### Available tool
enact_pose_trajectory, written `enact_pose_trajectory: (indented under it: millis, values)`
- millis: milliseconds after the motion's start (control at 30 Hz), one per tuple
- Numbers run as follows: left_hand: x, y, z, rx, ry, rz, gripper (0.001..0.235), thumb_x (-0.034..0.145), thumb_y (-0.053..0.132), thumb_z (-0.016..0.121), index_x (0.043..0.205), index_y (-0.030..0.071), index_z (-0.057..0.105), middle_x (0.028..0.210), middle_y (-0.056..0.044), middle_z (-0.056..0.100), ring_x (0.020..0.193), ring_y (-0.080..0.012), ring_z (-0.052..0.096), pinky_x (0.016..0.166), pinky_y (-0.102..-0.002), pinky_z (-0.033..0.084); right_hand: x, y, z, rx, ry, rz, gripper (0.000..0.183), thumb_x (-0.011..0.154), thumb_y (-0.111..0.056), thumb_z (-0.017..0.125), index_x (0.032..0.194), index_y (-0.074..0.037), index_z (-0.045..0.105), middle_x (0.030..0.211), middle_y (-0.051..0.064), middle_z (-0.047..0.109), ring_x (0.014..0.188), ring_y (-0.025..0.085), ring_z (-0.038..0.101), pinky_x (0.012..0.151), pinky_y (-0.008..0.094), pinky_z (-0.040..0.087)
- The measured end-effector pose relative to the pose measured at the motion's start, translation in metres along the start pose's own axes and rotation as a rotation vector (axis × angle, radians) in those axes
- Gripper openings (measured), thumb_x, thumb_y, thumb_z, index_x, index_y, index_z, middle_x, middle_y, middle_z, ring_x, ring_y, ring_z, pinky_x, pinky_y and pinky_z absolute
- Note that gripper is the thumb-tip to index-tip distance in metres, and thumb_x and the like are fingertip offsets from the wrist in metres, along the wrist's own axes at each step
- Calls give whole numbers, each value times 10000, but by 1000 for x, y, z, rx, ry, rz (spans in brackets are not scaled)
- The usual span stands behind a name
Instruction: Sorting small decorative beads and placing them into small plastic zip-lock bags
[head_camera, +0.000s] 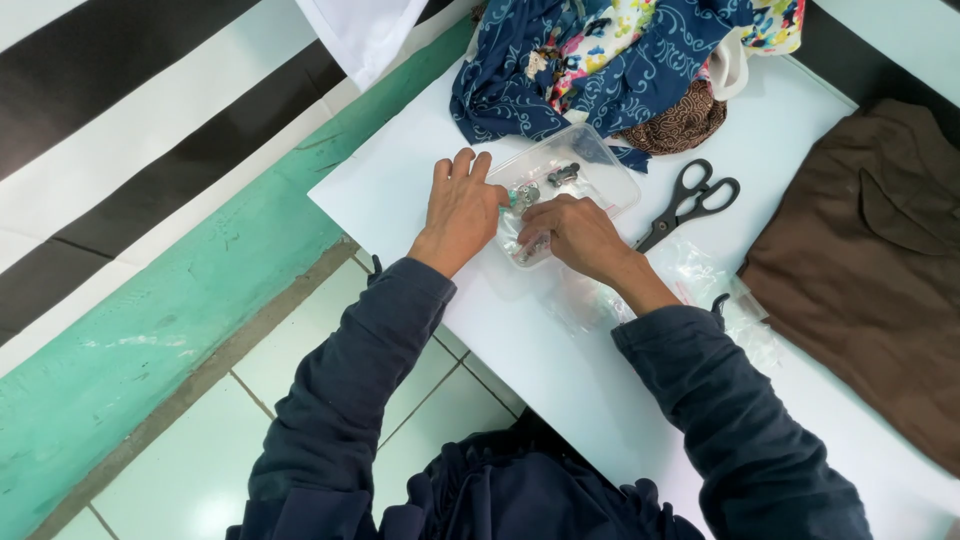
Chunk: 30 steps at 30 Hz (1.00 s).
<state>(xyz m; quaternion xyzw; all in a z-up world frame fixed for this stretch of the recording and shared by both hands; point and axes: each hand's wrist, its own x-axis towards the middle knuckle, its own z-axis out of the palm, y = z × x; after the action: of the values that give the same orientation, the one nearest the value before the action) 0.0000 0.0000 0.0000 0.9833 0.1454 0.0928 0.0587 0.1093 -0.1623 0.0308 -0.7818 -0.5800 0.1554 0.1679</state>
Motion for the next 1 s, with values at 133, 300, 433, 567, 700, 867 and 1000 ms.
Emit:
enact_pose_trajectory:
  millis: [133,300,433,567,700,867,1000]
  values:
    - [3,-1,9,7,18,13,167,904,106,705,960,206,827,1215,-164,647,1276,-334,461,942,-431,323,2,8,6,-15,3,-3,424,905,117,572,987,-196,845,1176,92,774,1133,329,691,926,422,539]
    - [3,0,11,30,12,13,171,912,109,684,935,201,826,1196,-172,653,1263,-344,473,941,-445,321,3,10,9,-14,2,4,468,912,123,524,1006,-207,841,1191,88,770,1149,325,687,911,413,556]
    - [3,-3,17,19,22,19,174,913,97,682,935,194,825,1184,-179,657,1259,-352,486,937,-450,325,2,7,7,-25,3,13,464,916,110,525,1011,-216,839,1190,66,771,1148,301,689,922,404,549]
    - [2,-2,14,6,28,15,178,911,90,683,971,183,822,1241,-200,647,1303,-370,472,979,-473,305,0,14,14,-4,64,-8,420,919,105,535,1038,-171,828,1177,81,771,1152,298,688,939,421,535]
    - [-3,6,-7,-27,62,45,175,906,73,699,1020,144,811,1331,-230,613,1377,-399,414,1050,-507,259,-14,12,5,24,210,-43,411,912,116,543,1044,-159,819,1158,76,770,1176,279,671,984,424,500]
    - [-9,40,-37,-57,124,136,195,901,87,716,1070,139,798,1337,-223,606,1369,-409,425,1063,-526,273,-57,8,-28,24,314,-21,405,922,127,533,1054,-137,811,1139,71,768,1174,283,666,973,421,495]
    - [-9,93,-56,-191,51,297,204,963,122,663,1131,153,773,1322,-203,601,1296,-395,524,1056,-523,328,-113,27,-44,1,393,30,351,926,88,561,1052,-138,798,1140,57,760,1141,277,663,932,400,476]
